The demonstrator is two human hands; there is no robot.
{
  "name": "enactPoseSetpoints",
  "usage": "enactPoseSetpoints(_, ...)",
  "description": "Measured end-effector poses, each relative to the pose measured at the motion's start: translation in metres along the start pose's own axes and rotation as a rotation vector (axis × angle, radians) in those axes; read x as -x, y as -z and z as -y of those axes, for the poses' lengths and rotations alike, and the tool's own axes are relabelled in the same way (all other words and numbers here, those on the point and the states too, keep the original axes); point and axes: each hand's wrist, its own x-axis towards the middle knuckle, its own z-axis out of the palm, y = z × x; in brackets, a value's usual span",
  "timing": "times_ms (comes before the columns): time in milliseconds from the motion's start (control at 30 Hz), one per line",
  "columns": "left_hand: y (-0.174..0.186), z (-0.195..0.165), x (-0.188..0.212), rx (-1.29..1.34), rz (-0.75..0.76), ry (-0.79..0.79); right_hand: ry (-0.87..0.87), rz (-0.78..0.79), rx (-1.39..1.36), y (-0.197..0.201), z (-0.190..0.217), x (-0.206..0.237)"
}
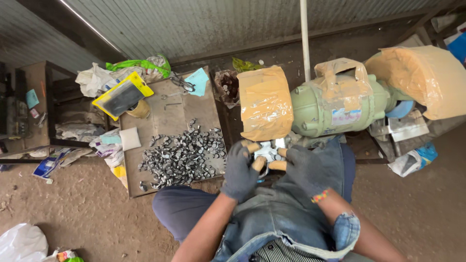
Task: The person sits on the floor at a bench grinder and grinds small metal castings one at a time, holding each piece against the spinning wheel with sparks flying, then places the ground piece onto a tray with a growing pile of finished parts and picks up the next piece.
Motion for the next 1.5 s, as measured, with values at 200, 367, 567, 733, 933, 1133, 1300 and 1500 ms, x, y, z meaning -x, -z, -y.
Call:
enactPoseSetpoints(200,-0.003,0.024,-0.024,-0.277,0.206,0.013,0.027,-0.026,0.093,-0.013,-0.011,-0.009)
enactPoseSetpoints(367,-0.008,0.048,-0.039,-0.192,0.289,-0.072,0.000,-0.054,0.059,-0.016,-0.019,-0.017)
enactPoseSetpoints(567,-0.013,0.074,-0.039,-0.316,0.533,-0.140,0.125,0.046,-0.026,-0.010,-0.033,-0.032)
enactPoseSetpoints(733,-0.009,0.072,-0.033,-0.234,0.403,-0.152,0.099,0.045,0.081,-0.014,-0.028,-0.041)
enactPoseSetpoints(933,0.001,0.039,-0.001,-0.263,0.374,-0.061,0.117,-0.004,0.024,-0.007,-0.006,-0.014)
enactPoseSetpoints(1133,0.015,0.026,0.055,-0.198,0.440,0.009,0.180,0.248,0.143,-0.031,-0.022,0.026)
enactPoseSetpoints(1300,0.020,0.058,0.048,-0.532,0.138,0.582,0.103,0.283,0.162,-0.060,-0.039,0.029)
enactPoseSetpoints(1500,0.021,0.074,0.021,-0.354,0.082,0.916,-0.034,0.296,0.070,-0.050,-0.026,0.027)
